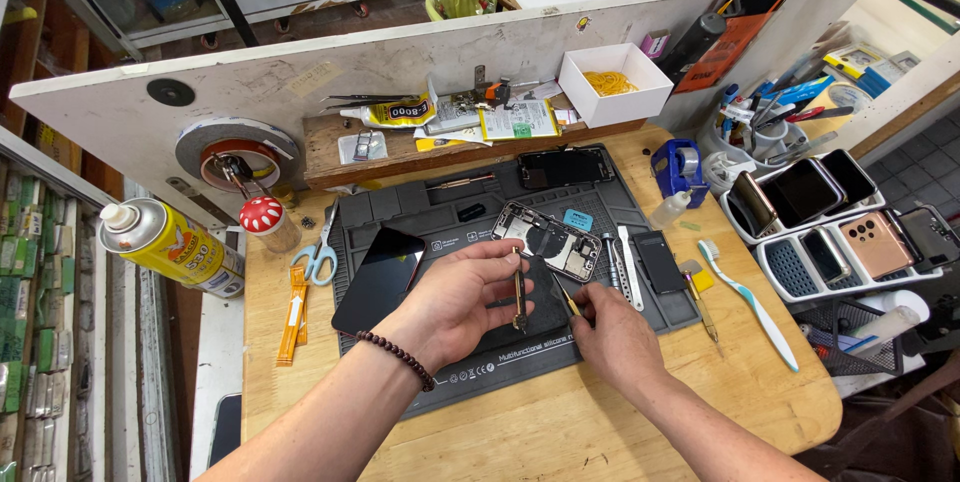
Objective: The person disassembles a smartphone on a workbench, using a screwdriver and tweezers to remove screws and internal components. They detach the motherboard and place it on a mat, then use a small brush to clean the component before handling it again.
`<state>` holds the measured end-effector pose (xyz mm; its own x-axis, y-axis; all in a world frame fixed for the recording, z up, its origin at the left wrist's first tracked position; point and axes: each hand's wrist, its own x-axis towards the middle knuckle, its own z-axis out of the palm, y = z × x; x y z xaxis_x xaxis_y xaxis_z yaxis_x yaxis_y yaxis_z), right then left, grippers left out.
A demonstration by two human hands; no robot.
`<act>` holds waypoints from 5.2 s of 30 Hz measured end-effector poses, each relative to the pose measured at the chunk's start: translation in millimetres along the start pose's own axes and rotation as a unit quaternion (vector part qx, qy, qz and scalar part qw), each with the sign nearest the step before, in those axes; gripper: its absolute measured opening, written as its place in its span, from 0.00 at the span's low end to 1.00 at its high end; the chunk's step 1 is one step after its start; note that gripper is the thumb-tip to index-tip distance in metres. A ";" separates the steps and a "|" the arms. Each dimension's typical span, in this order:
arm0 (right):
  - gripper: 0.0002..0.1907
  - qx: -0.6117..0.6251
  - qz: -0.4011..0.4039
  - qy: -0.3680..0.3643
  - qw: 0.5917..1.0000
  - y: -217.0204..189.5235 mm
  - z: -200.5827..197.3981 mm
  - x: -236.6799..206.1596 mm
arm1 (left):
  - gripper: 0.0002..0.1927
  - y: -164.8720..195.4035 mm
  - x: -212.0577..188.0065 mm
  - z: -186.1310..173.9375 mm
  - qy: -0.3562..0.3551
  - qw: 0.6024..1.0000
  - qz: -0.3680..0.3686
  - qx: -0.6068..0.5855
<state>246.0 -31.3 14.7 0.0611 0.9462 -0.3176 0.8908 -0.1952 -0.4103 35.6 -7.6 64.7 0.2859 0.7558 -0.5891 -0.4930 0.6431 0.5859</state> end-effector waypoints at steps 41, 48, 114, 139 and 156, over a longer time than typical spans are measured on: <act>0.17 0.014 0.003 0.006 1.000 -0.4 1.8 -0.9 | 0.12 4.2 -4.7 -2.1 0.057 0.997 -0.049 -0.006; 0.16 0.016 -0.002 0.006 1.000 0.4 1.6 -1.3 | 0.12 2.0 -4.0 -3.2 0.052 0.997 -0.048 -0.001; 0.16 0.010 -0.041 0.004 0.999 -0.7 1.0 -6.2 | 0.10 -0.4 -10.3 2.1 0.102 0.991 -0.088 -0.012; 0.09 0.370 -0.099 -0.035 0.923 0.5 -44.1 41.3 | 0.11 -6.4 39.2 22.0 0.006 0.993 -0.122 -0.007; 0.08 0.359 -0.212 -0.073 0.906 52.1 -138.4 83.0 | 0.18 -34.3 96.7 123.5 -0.003 0.998 -0.054 -0.020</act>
<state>359.9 72.7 85.3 -0.3260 0.9412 -0.0892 0.2945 0.0114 -0.9556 181.7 58.7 56.4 0.3444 0.6828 -0.6443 -0.4919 0.7158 0.4957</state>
